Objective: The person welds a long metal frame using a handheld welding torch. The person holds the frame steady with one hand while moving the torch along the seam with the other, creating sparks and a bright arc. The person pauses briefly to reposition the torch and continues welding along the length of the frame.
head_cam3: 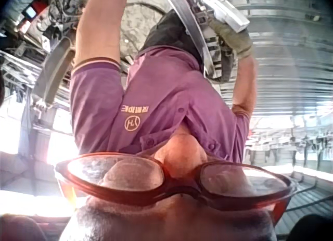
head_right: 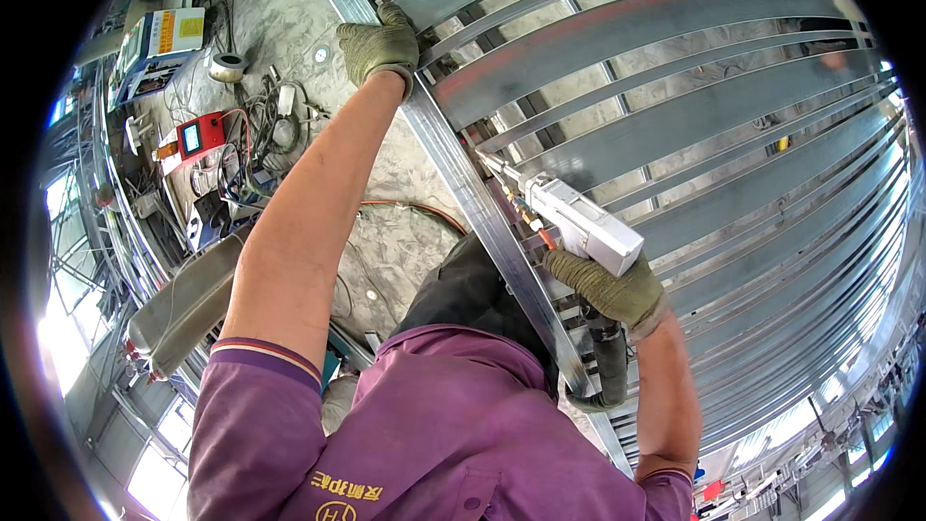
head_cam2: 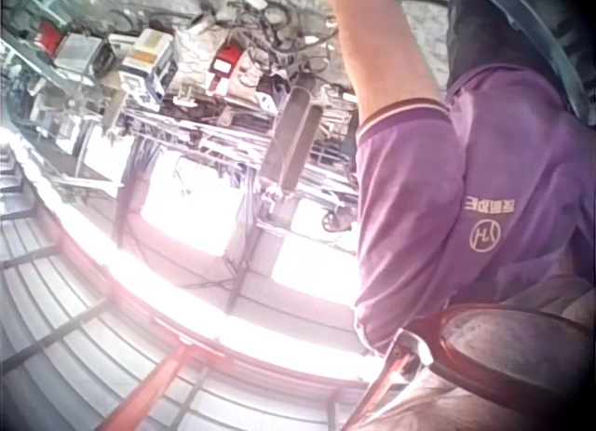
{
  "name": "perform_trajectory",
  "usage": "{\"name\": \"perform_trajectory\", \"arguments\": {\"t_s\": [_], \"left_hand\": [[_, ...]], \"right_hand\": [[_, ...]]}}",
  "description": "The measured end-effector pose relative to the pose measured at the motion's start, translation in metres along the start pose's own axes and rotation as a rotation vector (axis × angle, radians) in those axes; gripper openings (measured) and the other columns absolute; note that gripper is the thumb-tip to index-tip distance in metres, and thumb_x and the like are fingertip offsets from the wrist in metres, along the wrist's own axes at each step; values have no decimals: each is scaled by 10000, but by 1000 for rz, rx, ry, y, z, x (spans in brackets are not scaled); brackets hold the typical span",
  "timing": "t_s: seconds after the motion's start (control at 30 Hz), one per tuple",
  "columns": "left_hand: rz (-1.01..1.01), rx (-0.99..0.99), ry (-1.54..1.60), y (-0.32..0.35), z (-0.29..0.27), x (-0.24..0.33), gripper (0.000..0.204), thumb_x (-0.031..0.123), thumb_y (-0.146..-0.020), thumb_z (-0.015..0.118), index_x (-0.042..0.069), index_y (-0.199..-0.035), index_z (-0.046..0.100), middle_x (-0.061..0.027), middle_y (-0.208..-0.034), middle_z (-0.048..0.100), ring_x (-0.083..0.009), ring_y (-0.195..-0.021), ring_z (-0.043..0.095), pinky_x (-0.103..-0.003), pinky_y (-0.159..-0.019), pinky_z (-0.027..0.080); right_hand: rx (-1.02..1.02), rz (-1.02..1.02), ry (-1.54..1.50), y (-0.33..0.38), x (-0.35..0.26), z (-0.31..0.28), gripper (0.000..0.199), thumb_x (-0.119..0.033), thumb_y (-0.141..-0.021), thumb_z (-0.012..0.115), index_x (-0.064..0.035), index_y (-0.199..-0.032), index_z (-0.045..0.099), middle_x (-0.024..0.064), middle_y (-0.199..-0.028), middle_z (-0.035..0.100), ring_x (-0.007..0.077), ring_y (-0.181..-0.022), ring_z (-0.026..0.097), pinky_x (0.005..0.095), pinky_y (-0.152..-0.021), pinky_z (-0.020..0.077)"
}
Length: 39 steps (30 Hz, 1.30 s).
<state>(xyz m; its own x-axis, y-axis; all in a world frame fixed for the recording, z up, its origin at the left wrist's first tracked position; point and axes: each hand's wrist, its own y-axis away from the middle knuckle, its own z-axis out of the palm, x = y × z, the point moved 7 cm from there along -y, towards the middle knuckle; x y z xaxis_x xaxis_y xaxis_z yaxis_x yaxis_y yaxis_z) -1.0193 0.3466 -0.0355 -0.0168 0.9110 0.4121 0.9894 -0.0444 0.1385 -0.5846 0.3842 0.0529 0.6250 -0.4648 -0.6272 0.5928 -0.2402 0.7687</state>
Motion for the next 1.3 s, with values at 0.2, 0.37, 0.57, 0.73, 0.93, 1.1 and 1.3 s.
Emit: {"name": "perform_trajectory", "arguments": {"t_s": [0.2,0.37,0.57,0.73,0.93,1.1,1.3], "left_hand": [[16,17,-18,0,1,-2,1068,701,-1019,584,-154,-1612,343,-368,-1535,581,-485,-1378,643,-517,-1164,512],[-7,-28,-9,4,-5,5,1049,703,-1020,576,-146,-1601,367,-368,-1529,584,-486,-1375,645,-520,-1158,516],[-4,14,-30,3,-1,1,995,700,-1024,573,-123,-1560,416,-353,-1495,609,-482,-1340,665,-526,-1133,532],[-12,-39,6,4,-3,3,1008,678,-1024,598,-129,-1589,380,-354,-1504,600,-482,-1369,648,-523,-1156,519],[-2,-26,-6,5,-3,2,1028,676,-1032,578,-138,-1619,350,-369,-1549,563,-481,-1402,627,-519,-1176,509],[-10,-73,-13,6,-4,5,1070,684,-1038,541,-152,-1659,299,-377,-1597,524,-480,-1438,603,-511,-1197,498],[1,-61,5,7,-5,4,1066,684,-1032,552,-144,-1656,306,-374,-1595,525,-481,-1429,609,-510,-1196,498]], "right_hand": [[-26,-54,30,-7,0,4,601,-142,-943,925,-25,-1482,686,71,-1254,784,135,-1100,702,311,-951,591],[-41,29,8,-8,-2,7,632,-172,-937,936,-21,-1493,675,89,-1284,786,159,-1126,710,320,-980,591],[-52,-111,101,-13,-2,7,633,-175,-943,931,-24,-1499,669,93,-1333,781,155,-1170,715,317,-1004,594],[-45,-134,29,-11,-2,8,636,-155,-939,932,-31,-1505,671,91,-1339,779,154,-1178,719,315,-1004,597],[-37,-128,103,-12,3,6,637,-181,-946,930,-36,-1509,669,85,-1332,782,153,-1165,721,317,-995,599],[-34,-114,88,-10,5,5,645,-202,-949,931,-37,-1513,665,85,-1324,783,152,-1151,713,318,-993,598],[-35,-85,89,-7,2,6,651,-198,-948,931,-32,-1516,661,87,-1336,777,146,-1153,706,315,-987,599]]}}
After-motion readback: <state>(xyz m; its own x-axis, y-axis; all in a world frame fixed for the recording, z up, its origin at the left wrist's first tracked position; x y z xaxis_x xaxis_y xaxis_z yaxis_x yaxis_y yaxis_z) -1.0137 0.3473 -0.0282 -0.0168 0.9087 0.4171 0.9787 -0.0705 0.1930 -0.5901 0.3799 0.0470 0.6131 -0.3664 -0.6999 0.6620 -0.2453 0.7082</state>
